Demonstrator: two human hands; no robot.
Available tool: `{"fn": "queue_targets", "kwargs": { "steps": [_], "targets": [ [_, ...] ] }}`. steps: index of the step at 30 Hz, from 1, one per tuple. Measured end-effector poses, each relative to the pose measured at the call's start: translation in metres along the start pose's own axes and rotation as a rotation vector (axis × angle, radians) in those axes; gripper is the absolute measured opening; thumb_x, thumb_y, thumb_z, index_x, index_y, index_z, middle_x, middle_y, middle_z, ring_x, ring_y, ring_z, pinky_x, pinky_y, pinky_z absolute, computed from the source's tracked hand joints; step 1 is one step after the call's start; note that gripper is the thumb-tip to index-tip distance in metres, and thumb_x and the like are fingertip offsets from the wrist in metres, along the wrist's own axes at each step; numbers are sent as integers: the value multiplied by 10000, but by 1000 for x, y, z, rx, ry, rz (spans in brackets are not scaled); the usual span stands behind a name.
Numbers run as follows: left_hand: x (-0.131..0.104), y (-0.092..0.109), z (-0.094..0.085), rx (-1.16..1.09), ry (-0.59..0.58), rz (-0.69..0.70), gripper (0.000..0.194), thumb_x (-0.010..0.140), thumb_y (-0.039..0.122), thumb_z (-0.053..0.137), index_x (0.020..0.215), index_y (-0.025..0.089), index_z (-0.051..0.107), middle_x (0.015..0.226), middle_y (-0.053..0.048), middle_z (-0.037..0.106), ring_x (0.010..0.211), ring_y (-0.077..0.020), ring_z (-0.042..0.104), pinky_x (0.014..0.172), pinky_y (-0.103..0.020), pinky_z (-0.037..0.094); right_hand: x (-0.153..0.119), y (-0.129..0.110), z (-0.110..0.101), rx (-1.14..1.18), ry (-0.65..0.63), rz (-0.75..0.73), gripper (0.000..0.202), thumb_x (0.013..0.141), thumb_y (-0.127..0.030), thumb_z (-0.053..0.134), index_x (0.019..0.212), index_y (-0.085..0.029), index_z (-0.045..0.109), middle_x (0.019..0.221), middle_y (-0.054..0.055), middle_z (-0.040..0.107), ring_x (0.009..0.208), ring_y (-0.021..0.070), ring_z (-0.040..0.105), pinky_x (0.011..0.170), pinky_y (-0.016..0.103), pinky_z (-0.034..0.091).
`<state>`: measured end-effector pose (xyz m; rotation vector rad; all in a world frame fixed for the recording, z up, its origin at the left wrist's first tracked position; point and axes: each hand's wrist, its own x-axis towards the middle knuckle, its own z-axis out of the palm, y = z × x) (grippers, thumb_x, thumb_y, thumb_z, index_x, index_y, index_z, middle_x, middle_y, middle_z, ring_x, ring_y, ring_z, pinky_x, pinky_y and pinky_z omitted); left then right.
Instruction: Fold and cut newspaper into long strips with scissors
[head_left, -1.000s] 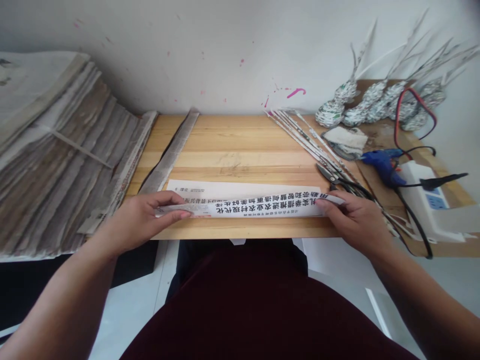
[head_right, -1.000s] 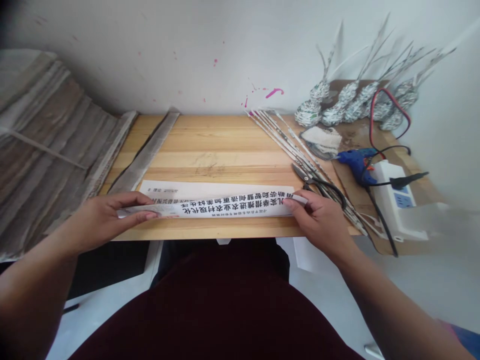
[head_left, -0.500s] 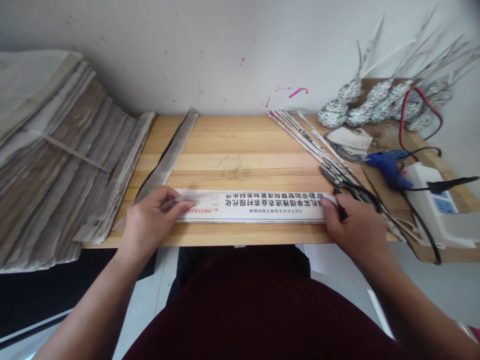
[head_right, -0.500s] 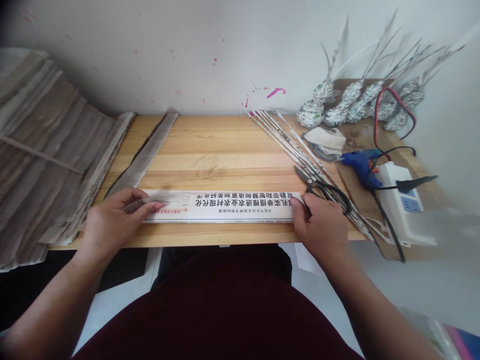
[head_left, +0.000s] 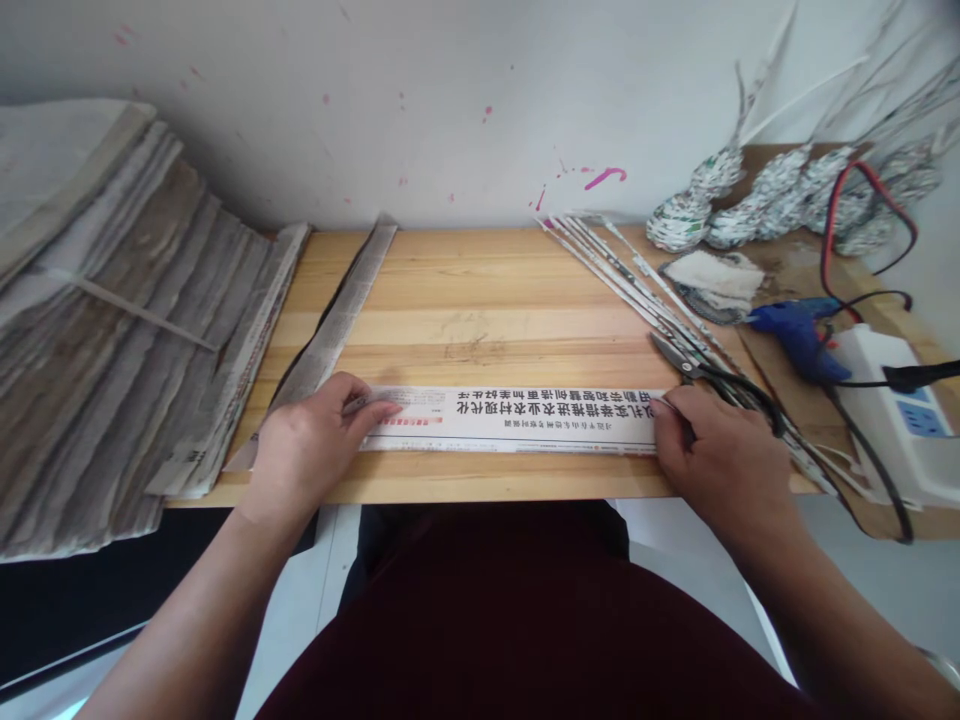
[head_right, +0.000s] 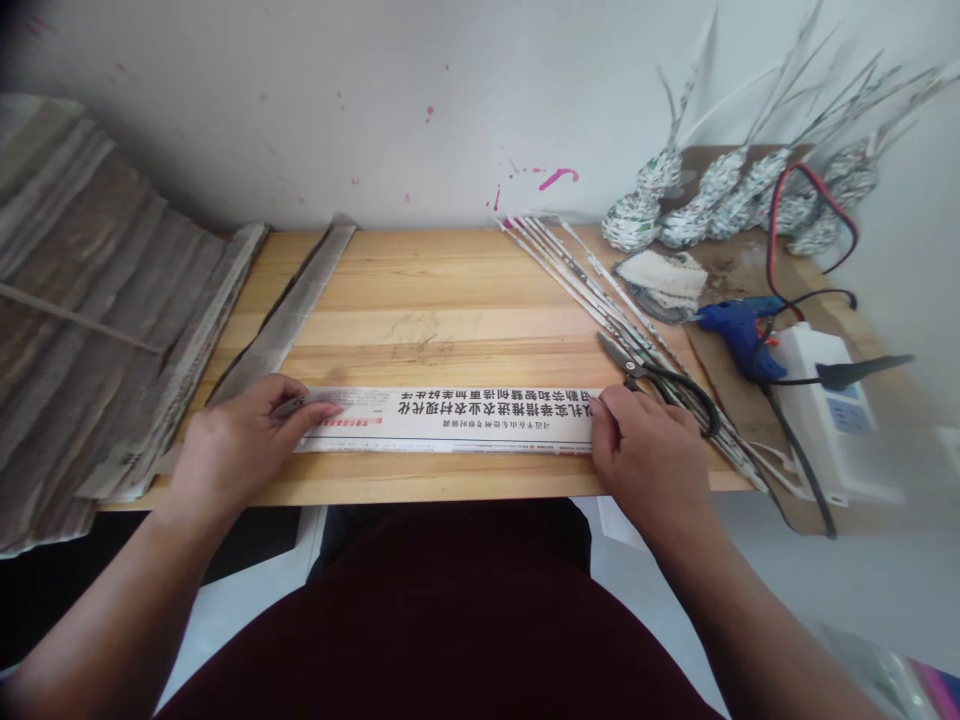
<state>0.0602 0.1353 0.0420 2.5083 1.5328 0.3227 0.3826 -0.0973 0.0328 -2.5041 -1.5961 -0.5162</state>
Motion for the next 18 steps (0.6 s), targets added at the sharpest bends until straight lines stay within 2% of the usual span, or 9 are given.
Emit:
{"fn": "queue_targets", "kwargs": {
  "steps": [10,18],
  "targets": [
    [-1,-1,3,56,-25,-33,409,877,643,596,933,241,640,763,-14,687,663,-215,631,632,-305,369,0,-2,2,-25,-23,40,218,1011,-299,441,831,-231,543,771,52,671,685,212,579,667,350,320],
    [-6,-1,12,197,61,21,453,924,652,527,964,219,653,675,-17,663,600,-208,606,568,-286,295,-1,-5,4,-75,-6,72,221,1006,-305,457,829,-214,554,755,42,658,668,187,542,623,325,255]
  ]
}}
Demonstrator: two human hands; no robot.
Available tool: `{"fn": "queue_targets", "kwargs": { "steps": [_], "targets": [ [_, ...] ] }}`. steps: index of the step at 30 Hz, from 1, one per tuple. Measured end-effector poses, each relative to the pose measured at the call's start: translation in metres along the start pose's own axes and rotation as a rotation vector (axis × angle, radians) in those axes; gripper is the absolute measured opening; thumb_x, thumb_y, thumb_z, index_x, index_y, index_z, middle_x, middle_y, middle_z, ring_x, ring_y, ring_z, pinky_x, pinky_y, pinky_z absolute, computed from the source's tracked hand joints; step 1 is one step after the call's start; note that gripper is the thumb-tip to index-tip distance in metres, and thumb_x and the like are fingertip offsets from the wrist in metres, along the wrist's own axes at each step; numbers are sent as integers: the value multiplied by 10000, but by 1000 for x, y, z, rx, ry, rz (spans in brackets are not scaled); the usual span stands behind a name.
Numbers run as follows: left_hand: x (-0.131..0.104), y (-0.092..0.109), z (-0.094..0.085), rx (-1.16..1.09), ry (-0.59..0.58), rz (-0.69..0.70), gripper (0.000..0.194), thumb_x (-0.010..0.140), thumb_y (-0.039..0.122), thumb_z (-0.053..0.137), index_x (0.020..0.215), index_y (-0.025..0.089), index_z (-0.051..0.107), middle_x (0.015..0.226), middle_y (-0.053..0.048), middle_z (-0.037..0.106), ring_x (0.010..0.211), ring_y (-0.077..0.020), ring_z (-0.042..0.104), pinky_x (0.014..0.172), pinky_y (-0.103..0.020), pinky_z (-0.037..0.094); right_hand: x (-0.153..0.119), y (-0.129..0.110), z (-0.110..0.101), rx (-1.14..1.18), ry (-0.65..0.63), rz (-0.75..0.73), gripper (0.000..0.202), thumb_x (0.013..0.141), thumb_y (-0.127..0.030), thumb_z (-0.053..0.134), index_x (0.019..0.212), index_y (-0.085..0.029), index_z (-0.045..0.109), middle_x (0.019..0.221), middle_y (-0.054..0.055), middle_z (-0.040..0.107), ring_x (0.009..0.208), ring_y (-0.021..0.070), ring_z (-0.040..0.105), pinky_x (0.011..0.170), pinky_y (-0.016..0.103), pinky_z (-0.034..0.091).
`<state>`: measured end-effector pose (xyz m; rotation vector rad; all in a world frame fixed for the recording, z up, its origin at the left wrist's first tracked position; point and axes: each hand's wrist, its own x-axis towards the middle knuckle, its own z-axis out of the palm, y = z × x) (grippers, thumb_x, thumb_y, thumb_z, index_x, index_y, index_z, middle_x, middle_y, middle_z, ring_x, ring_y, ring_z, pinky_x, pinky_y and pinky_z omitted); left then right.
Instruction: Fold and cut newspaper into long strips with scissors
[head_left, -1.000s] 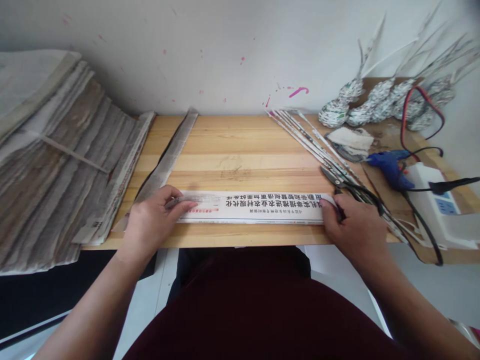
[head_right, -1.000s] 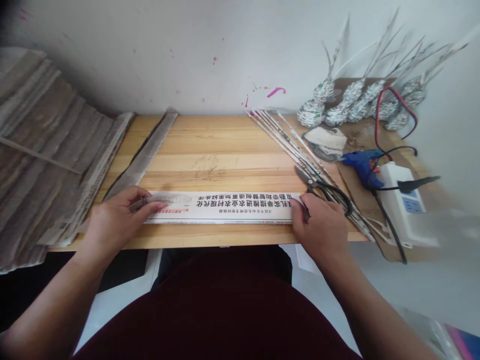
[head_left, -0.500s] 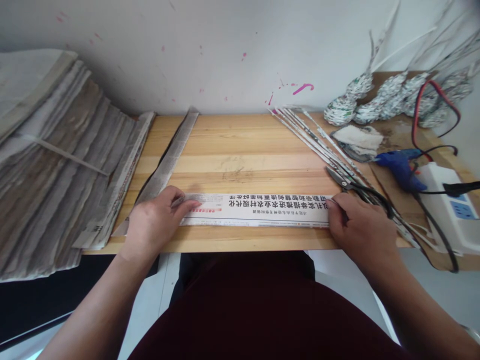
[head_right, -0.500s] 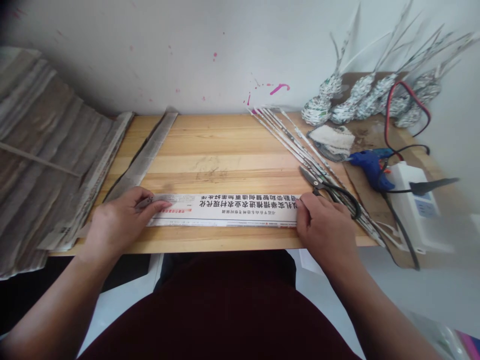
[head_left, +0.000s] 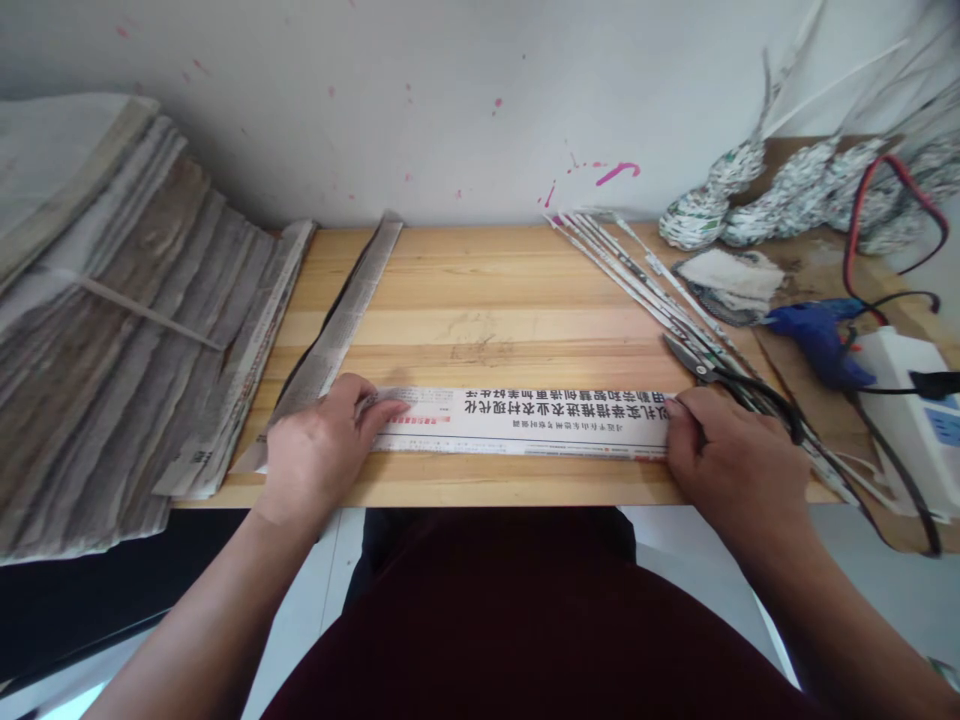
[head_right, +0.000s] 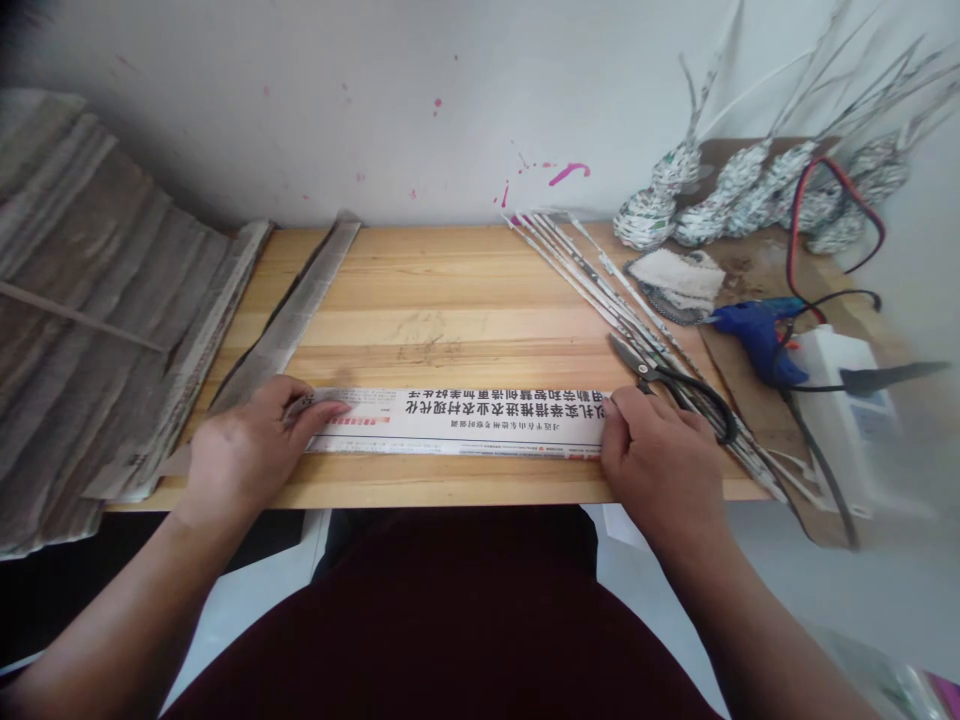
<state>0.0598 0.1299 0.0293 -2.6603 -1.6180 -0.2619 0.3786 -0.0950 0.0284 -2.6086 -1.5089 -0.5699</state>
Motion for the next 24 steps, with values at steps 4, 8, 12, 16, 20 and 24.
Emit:
{"fn": "queue_targets", "kwargs": {
  "steps": [4,8,12,16,20,24],
  "targets": [
    [-2,-1,4,50,45,-3,484,929,667,506,972,214,671,655,-23,667,618,-214,627,560,-284,282,-1,1,1,-15,30,-11,208,997,-301,478,823,-211,549,748,38,649,674,183,544,592,321,215],
    [1,1,1,63,15,29,476,926,660,525,985,213,678,692,-32,691,618,-214,636,559,-289,301,1,1,0,-6,39,-31,216,991,-289,473,797,-213,530,724,38,634,651,179,538,595,322,231],
    [5,5,-5,65,-53,2,459,917,656,549,983,217,668,660,-22,669,600,-222,635,555,-298,327,3,-1,-1,39,16,-6,224,975,-310,473,767,-226,480,700,39,611,619,183,510,599,323,228],
    [6,8,-9,35,-66,-71,512,883,685,582,1096,221,624,644,-8,649,642,-251,669,577,-311,391,3,-2,-4,59,-38,59,246,970,-352,470,755,-244,418,676,54,580,609,207,487,594,330,183],
    [6,11,-12,-4,-59,-123,586,862,680,618,1207,211,555,813,-42,716,758,-280,716,621,-324,449,3,-2,-5,81,-87,104,216,957,-362,478,786,-254,403,697,71,573,636,245,510,605,340,170],
    [4,13,-11,15,-53,-142,605,895,634,606,1319,214,503,866,-55,734,761,-286,723,629,-329,455,3,-1,-3,95,-82,118,216,948,-375,473,783,-258,396,690,65,550,631,248,495,607,342,160]
  ]
}}
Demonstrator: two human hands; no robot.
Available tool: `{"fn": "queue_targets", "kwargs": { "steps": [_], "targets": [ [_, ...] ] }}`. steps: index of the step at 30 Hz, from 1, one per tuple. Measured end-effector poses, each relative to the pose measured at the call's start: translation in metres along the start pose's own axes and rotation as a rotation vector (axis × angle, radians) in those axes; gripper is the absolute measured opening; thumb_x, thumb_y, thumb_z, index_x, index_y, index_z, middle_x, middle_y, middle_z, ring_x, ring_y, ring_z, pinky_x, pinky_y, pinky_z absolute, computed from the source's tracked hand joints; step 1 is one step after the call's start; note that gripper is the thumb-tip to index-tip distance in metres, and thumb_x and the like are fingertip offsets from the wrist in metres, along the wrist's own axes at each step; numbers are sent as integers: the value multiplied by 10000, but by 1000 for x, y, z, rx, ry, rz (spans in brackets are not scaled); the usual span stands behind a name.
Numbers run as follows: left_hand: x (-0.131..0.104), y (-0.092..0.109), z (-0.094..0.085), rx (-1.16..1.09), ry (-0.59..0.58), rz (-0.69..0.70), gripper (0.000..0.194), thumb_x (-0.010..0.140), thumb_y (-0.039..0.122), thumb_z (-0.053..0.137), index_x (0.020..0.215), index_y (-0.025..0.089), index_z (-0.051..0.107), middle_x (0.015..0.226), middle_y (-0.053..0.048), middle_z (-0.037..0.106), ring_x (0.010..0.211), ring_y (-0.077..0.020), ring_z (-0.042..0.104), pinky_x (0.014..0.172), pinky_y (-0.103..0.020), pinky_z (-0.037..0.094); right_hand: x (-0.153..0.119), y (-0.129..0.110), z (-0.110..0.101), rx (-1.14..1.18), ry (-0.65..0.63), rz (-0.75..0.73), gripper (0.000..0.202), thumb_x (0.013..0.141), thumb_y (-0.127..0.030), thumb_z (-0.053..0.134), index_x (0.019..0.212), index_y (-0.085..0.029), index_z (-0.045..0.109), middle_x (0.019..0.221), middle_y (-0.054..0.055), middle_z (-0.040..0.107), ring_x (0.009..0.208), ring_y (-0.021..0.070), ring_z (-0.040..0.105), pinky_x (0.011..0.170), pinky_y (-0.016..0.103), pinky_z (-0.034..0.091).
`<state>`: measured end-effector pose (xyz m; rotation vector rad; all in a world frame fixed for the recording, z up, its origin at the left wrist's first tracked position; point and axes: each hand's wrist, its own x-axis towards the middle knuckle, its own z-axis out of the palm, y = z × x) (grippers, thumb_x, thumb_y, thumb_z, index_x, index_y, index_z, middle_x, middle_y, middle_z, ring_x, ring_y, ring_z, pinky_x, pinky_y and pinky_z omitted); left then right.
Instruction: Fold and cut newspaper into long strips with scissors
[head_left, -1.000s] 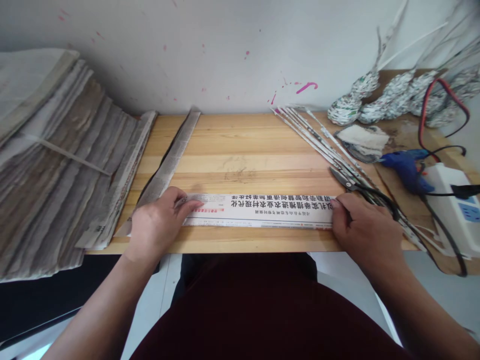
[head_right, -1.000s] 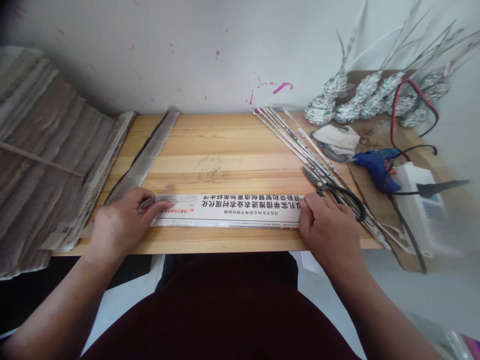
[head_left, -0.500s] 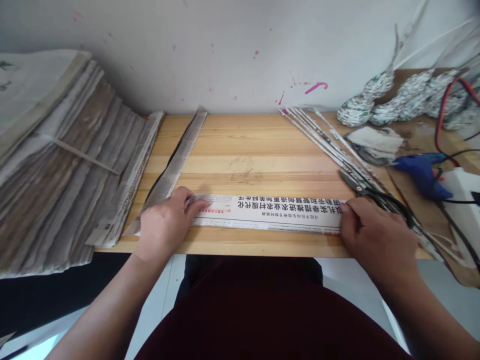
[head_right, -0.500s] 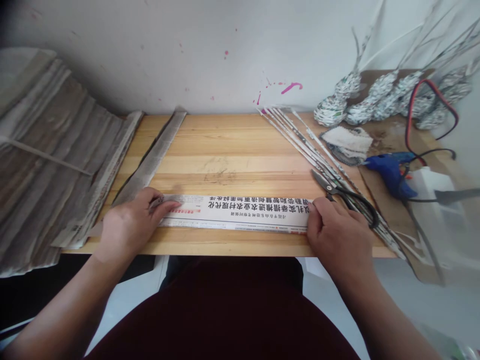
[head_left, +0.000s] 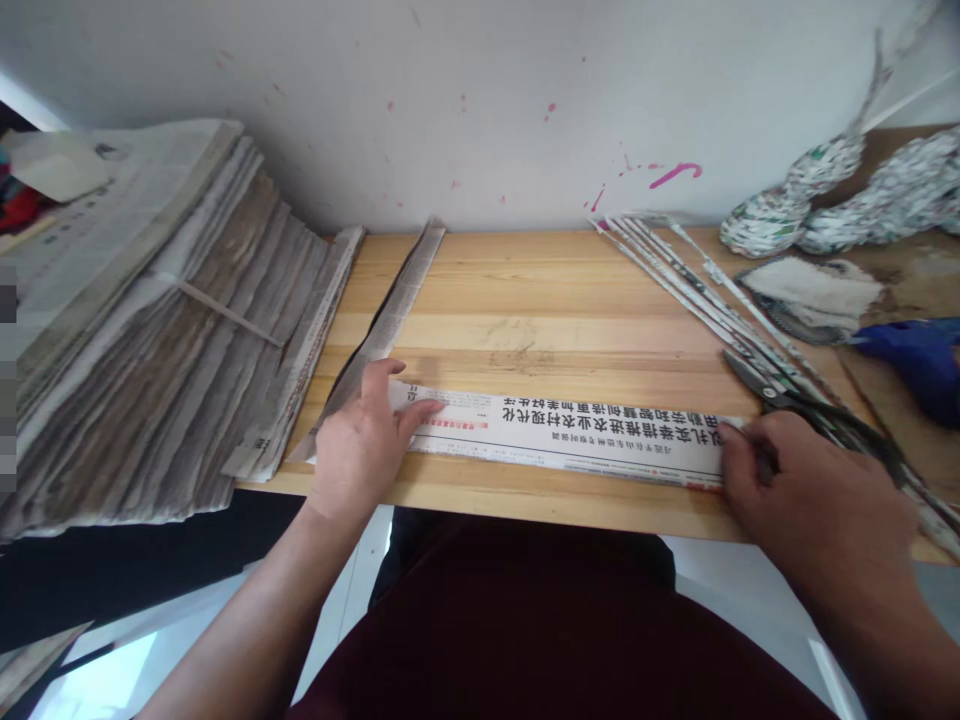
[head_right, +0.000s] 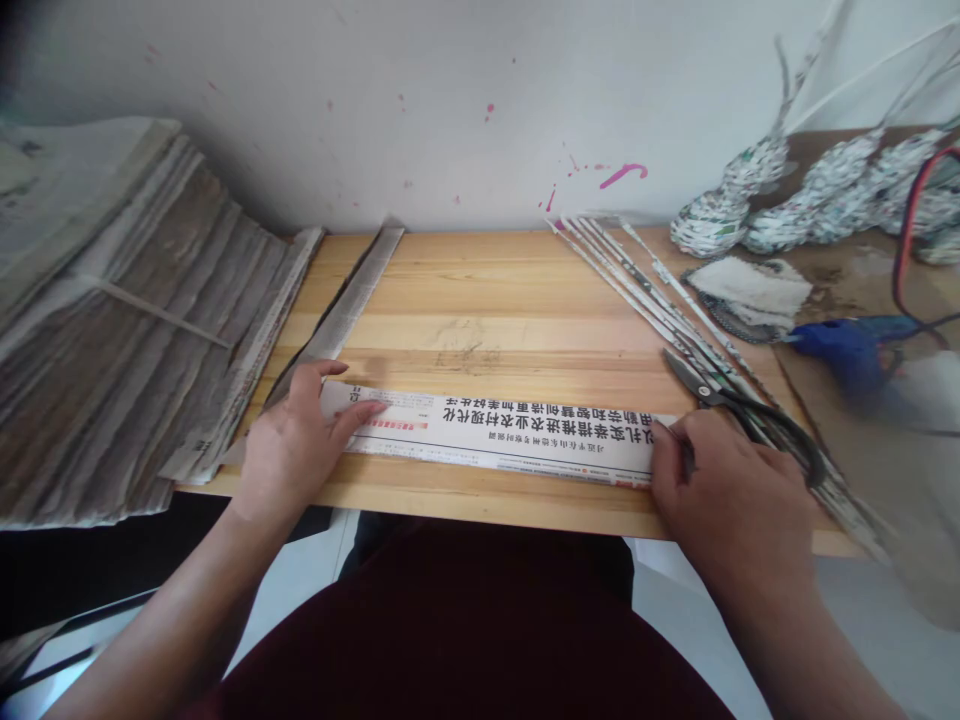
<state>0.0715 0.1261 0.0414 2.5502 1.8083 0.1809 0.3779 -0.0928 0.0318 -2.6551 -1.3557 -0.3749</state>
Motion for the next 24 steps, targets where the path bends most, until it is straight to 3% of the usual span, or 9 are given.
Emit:
{"fn": "queue_targets", "kwargs": {
  "steps": [5,11,24],
  "targets": [
    [-5,-3,2,28,39,22,551,952,615,510,1359,244,525,773,-40,701,708,-277,702,617,-327,434,2,-1,1,1,73,-26,242,953,-380,480,758,-245,426,651,30,544,585,193,441,612,332,205],
    [-6,-6,4,-24,70,69,564,984,586,429,1397,217,533,821,-103,693,667,-286,653,592,-361,405,3,-1,1,-32,120,-97,251,963,-322,509,737,-232,447,610,-2,567,579,172,495,674,322,317],
    [-8,-6,4,-48,86,78,546,988,598,378,1376,251,540,926,-105,707,699,-269,630,621,-379,424,2,-2,-2,9,69,-68,232,955,-305,503,739,-233,456,656,16,609,625,189,537,669,318,301]
  ]
}}
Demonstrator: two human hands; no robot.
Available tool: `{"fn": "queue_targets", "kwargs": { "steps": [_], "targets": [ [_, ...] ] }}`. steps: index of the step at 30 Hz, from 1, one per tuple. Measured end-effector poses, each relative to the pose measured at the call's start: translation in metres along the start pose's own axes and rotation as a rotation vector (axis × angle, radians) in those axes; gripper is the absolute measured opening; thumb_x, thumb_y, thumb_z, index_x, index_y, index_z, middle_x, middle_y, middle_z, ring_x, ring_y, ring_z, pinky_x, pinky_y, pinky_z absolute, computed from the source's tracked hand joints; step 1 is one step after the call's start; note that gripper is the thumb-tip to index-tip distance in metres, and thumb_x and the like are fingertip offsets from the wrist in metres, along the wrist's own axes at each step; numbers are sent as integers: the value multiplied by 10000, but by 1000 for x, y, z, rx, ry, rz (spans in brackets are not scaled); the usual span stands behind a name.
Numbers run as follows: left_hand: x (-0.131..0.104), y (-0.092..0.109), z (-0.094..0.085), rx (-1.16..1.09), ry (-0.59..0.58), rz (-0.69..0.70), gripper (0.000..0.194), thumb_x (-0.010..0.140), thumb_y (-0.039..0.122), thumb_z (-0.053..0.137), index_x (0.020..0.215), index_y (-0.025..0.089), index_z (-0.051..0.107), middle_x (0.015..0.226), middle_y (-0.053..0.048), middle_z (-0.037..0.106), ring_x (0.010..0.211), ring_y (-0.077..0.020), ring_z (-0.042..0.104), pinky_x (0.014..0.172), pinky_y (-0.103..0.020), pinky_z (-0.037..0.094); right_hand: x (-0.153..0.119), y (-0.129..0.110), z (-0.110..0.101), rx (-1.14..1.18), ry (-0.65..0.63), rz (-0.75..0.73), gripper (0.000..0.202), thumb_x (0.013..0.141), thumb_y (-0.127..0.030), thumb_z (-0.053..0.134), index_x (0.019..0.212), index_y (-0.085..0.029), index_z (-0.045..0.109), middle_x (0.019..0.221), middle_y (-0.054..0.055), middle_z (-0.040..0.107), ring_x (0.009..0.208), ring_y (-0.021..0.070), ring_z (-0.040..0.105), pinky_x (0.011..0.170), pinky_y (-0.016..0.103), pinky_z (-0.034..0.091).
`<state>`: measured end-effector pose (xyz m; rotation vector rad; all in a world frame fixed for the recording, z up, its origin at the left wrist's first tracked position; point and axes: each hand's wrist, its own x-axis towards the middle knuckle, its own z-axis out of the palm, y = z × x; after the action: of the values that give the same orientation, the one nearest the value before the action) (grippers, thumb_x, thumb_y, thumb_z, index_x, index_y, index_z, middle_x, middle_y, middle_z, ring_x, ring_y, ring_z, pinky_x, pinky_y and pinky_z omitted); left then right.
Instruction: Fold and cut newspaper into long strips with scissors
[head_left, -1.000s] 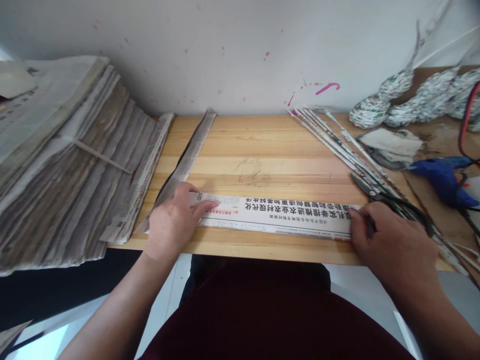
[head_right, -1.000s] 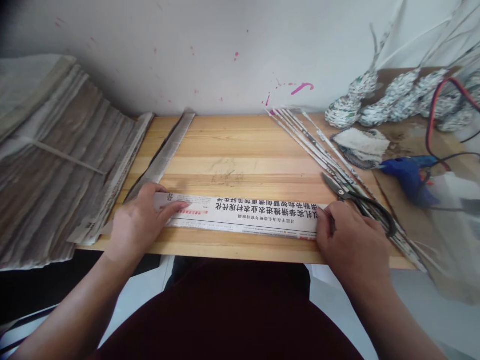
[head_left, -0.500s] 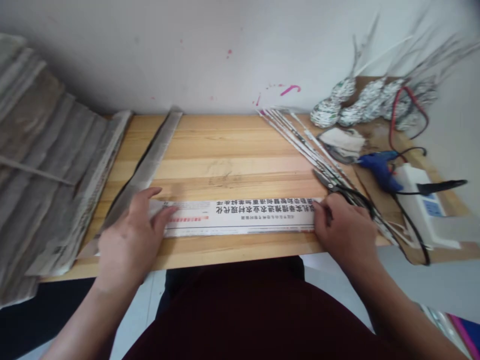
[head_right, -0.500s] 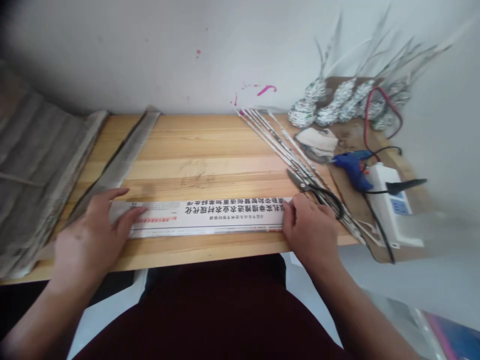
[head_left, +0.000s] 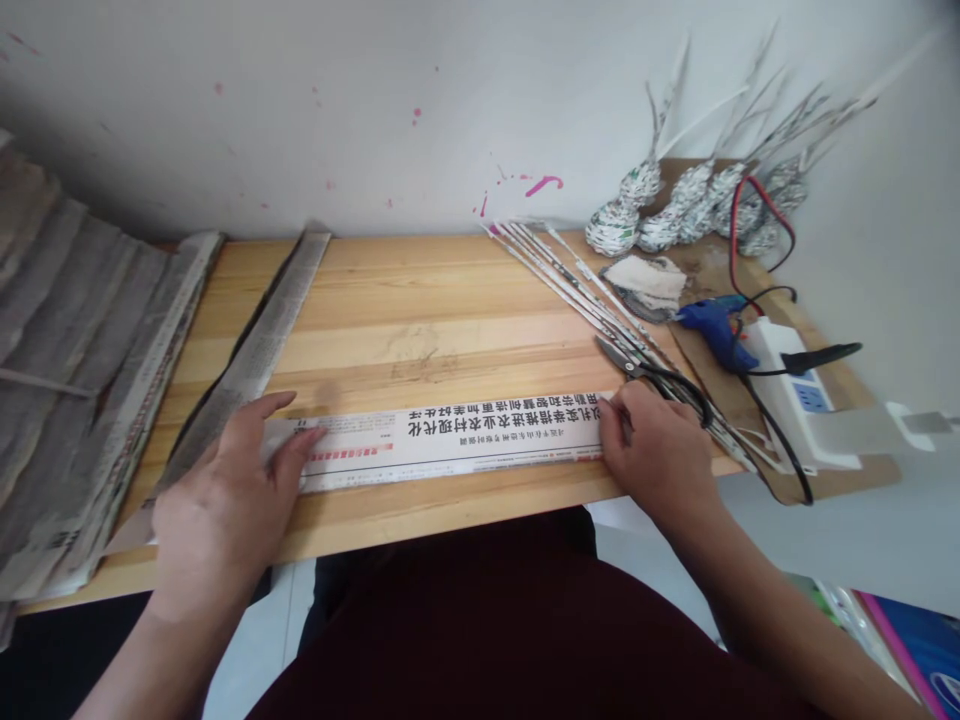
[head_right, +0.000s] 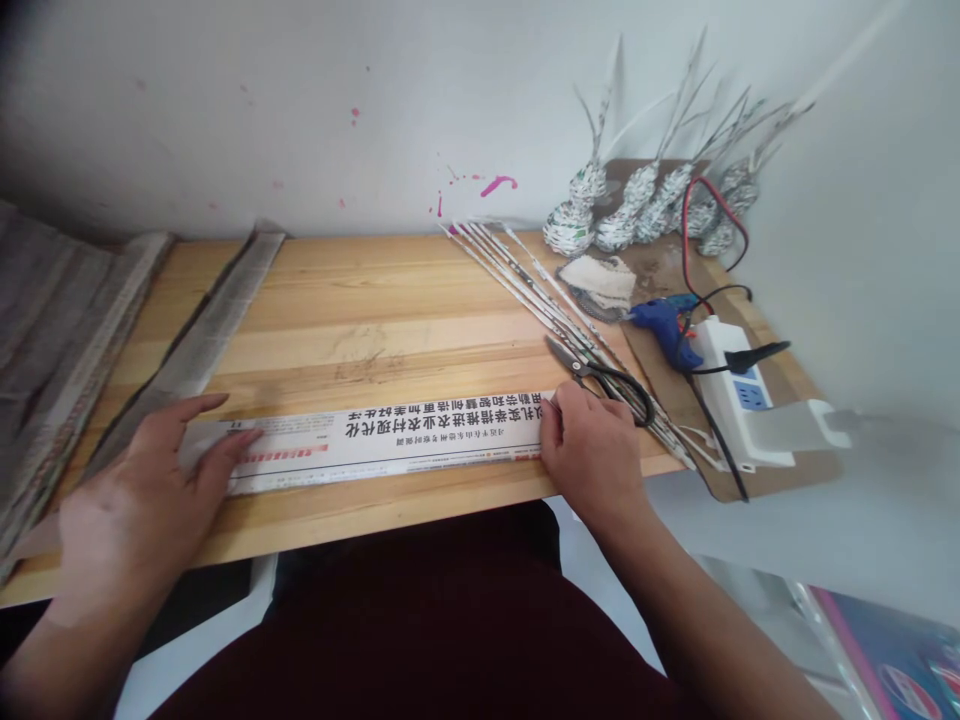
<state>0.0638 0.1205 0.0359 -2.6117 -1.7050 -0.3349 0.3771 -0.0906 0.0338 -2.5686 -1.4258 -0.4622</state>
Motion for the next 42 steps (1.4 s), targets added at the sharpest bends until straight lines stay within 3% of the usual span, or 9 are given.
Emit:
{"fn": "queue_targets", "kwargs": {
  "steps": [6,12,17,21,26,32,36,39,42],
  "targets": [
    [2,2,-1,-5,-9,-12,517,981,581,444,1367,254,546,838,-65,709,712,-252,670,625,-339,430,1,0,-2,-25,-53,68,200,933,-329,521,766,-244,451,661,30,591,615,208,510,620,326,241],
    [2,1,3,-2,12,-18,500,973,528,520,1376,233,544,863,-53,745,728,-243,706,626,-317,456,7,-4,-8,-21,-192,148,219,923,-349,489,755,-262,378,661,44,558,601,220,465,600,337,203],
    [-8,-2,2,-77,22,-18,516,967,495,561,1397,217,503,968,-67,763,757,-236,728,618,-311,484,10,-2,-4,12,-176,199,253,857,-387,538,695,-278,378,579,15,440,539,201,331,586,331,209],
    [-14,-3,0,-80,8,-49,541,961,495,574,1412,210,481,922,-53,751,753,-227,732,604,-296,486,16,-3,-4,27,-186,156,256,852,-390,536,664,-293,392,520,-9,362,494,192,235,561,324,226],
    [-14,-2,-1,-102,-3,-79,538,962,469,585,1417,201,485,945,-72,749,804,-239,738,638,-309,508,26,-7,-6,19,-197,168,259,838,-405,550,663,-298,391,513,-29,296,480,188,215,546,315,236],
    [-13,0,0,-88,-9,-91,526,973,467,568,1421,204,484,1033,-101,760,811,-243,737,646,-317,517,25,-3,0,31,-173,175,265,805,-385,533,654,-282,342,534,-11,340,506,179,216,601,332,202],
    [-16,2,-1,-43,15,-48,485,984,462,543,1399,214,511,1148,-113,731,866,-259,725,664,-328,524,22,-6,2,-11,-134,111,211,857,-388,457,705,-269,373,594,14,474,525,190,335,638,354,254],
    [-19,0,-2,4,99,36,487,983,485,529,1390,218,543,1242,-149,656,1059,-308,667,810,-390,543,18,-7,2,-59,-120,33,196,923,-358,435,760,-252,413,678,51,596,588,202,459,692,365,302],
    [-22,-6,-1,82,182,155,431,985,423,534,1384,270,585,1355,-177,567,1215,-366,550,983,-516,479,15,-4,6,-93,-101,-19,214,968,-368,434,809,-229,474,742,76,657,639,212,520,719,366,308]
  ]
}}
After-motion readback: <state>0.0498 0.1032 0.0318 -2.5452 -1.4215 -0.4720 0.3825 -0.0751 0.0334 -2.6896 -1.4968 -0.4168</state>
